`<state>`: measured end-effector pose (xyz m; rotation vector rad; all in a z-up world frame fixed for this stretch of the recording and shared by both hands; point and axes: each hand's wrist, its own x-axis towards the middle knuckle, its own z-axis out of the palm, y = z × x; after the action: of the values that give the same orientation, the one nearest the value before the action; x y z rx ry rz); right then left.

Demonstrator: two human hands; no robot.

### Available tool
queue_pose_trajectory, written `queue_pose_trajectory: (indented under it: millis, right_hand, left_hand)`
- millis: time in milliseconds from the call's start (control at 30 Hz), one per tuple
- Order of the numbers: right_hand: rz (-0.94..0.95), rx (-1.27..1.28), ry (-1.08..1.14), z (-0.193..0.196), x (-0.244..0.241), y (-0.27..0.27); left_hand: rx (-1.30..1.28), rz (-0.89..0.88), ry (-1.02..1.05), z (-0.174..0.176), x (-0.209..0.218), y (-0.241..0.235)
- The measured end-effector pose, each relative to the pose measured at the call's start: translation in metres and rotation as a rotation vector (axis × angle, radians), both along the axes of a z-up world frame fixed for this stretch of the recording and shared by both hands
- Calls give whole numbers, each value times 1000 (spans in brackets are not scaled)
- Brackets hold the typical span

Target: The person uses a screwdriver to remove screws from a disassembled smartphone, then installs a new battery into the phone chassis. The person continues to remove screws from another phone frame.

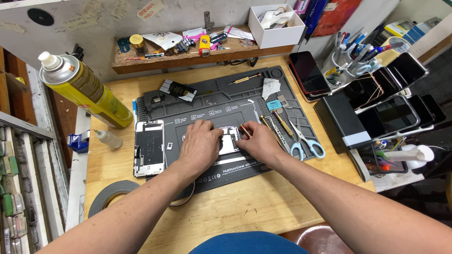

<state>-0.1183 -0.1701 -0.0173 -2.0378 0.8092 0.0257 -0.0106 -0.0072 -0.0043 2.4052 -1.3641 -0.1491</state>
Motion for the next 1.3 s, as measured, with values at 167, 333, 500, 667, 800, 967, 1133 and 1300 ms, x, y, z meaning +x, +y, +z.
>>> queue_pose_trajectory:
  millis: [167, 333, 500, 667, 800, 967, 1133, 1300]
  right_hand:
    - [69, -128, 31, 3, -3, 4]
    - [138, -211, 10, 14, -2, 10]
    - [263, -229, 132, 31, -9, 9]
    - [340, -291, 47, 33, -8, 7]
    - [350, -335, 76, 33, -7, 9]
    - [327, -281, 196, 39, -2, 12]
    - [309, -247, 214, 42, 1, 13]
    - [301, -225, 200, 41, 1, 11]
  left_hand:
    - [12, -17, 66, 12, 0, 12]
    - [130, -25, 46, 24, 7, 25]
    - [233, 8, 45, 30, 14, 30]
    - [244, 4, 42, 30, 16, 27]
    - [244, 2, 40, 28, 17, 29]
    - [260, 19, 78, 25, 19, 27]
    - [174, -3, 85, 24, 21, 34]
    - [155, -25, 71, 25, 21, 36]
